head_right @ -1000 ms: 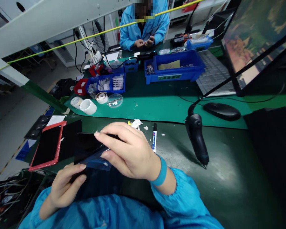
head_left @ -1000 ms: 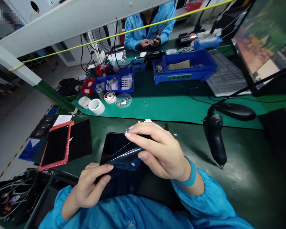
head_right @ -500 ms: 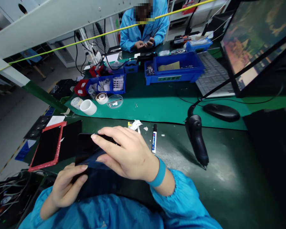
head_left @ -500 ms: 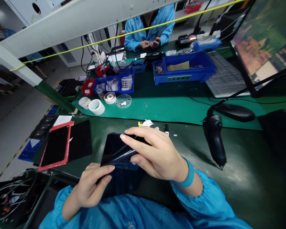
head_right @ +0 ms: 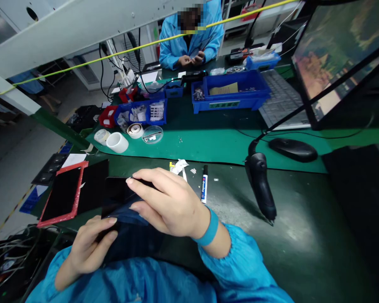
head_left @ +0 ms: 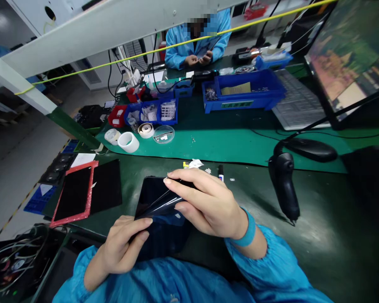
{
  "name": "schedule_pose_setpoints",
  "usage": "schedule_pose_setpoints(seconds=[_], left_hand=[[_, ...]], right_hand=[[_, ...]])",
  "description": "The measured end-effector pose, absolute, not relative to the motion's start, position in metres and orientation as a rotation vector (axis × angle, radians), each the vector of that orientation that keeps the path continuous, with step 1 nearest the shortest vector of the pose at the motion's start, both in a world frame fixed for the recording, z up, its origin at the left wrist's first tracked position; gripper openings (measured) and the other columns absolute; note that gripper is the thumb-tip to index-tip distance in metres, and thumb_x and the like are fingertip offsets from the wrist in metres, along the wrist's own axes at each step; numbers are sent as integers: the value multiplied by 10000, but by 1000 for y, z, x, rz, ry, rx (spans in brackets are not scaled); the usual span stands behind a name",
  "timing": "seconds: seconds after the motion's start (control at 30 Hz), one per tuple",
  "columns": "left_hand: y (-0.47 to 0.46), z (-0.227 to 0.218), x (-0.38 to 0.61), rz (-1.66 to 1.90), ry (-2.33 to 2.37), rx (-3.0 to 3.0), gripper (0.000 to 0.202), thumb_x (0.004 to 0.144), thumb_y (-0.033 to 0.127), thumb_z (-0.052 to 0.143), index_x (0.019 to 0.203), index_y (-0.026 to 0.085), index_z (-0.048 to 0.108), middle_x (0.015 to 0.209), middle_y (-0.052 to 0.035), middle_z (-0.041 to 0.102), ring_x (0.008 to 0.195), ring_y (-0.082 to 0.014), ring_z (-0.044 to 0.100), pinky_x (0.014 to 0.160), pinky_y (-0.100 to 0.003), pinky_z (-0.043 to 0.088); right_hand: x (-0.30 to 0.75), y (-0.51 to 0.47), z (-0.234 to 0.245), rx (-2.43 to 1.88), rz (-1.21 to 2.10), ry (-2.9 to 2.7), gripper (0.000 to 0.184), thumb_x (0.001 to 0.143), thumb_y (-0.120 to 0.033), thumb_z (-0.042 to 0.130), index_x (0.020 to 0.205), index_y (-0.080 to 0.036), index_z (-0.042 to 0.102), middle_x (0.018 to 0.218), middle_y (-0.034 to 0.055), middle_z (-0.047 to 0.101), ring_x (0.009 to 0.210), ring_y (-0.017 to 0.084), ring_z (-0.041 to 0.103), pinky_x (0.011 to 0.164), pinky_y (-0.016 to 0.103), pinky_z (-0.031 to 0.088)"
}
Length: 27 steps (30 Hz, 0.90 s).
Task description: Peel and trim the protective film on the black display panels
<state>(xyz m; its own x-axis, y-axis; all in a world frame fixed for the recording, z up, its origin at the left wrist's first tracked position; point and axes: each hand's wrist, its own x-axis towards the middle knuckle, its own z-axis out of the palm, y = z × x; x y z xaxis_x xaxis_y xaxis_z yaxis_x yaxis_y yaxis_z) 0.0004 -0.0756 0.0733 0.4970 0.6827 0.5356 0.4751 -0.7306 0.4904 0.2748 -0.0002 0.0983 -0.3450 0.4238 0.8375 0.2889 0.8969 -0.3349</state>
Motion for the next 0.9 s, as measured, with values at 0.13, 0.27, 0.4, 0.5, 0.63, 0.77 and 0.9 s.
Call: schedule_pose_setpoints(seconds=[0.13, 0.27, 0.4, 0.5, 0.63, 0.77, 0.9], left_hand=[[-75, 75, 4, 1029, 955, 2465, 340, 1005, 61, 563, 1324, 141, 650, 727, -13, 732, 594, -147, 680, 638, -270, 523], [-74, 73, 3, 1035, 972, 2461, 330, 1010, 71, 568, 1320, 146, 654, 732, -12, 741, 591, -144, 682, 637, -268, 524], [-76, 70, -3, 1076, 1022, 2418, 326, 1004, 83, 607, 1316, 155, 668, 936, -44, 803, 779, -137, 755, 765, -228, 578], [-79, 68, -5, 1088, 1024, 2364, 346, 1004, 94, 625, 1339, 168, 668, 1040, -47, 811, 869, -130, 766, 819, -203, 589], [-81, 64, -8, 1076, 1029, 2316, 375, 1017, 111, 627, 1384, 182, 652, 1052, -43, 814, 892, -131, 771, 828, -197, 596], [-82, 63, -10, 1072, 1049, 2298, 374, 1022, 128, 638, 1390, 192, 657, 1109, -49, 814, 953, -137, 776, 872, -194, 598], [-79, 69, -5, 1095, 993, 2277, 376, 1040, 128, 621, 1410, 191, 640, 1115, -56, 820, 949, -141, 789, 874, -196, 591]], right_hand=[[268, -1, 98, -589, 108, -1959, 400, 1109, -364, 497, 1308, -94, 717, 1110, 180, 722, 946, 255, 710, 741, 388, 623], [265, -1, 97, -605, 159, -1933, 375, 1090, -330, 537, 1295, -90, 739, 1081, 177, 720, 960, 257, 718, 760, 387, 631], [270, -3, 97, -615, 317, -1809, 237, 1045, -179, 597, 1179, -78, 765, 1120, 178, 760, 1027, 218, 752, 885, 331, 639], [274, -4, 100, -666, 403, -1691, 156, 1002, -106, 637, 1058, -115, 781, 1075, 144, 789, 1022, 200, 769, 924, 312, 632], [274, -5, 103, -716, 516, -1530, 131, 957, -73, 691, 930, -177, 768, 1001, 77, 798, 964, 192, 777, 882, 327, 640], [271, -6, 103, -755, 643, -1379, 158, 905, -72, 767, 835, -207, 725, 901, 24, 773, 837, 185, 766, 796, 349, 645], [270, -6, 100, -787, 688, -1358, 173, 883, -67, 801, 837, -218, 730, 869, 9, 769, 827, 182, 758, 766, 333, 635]])
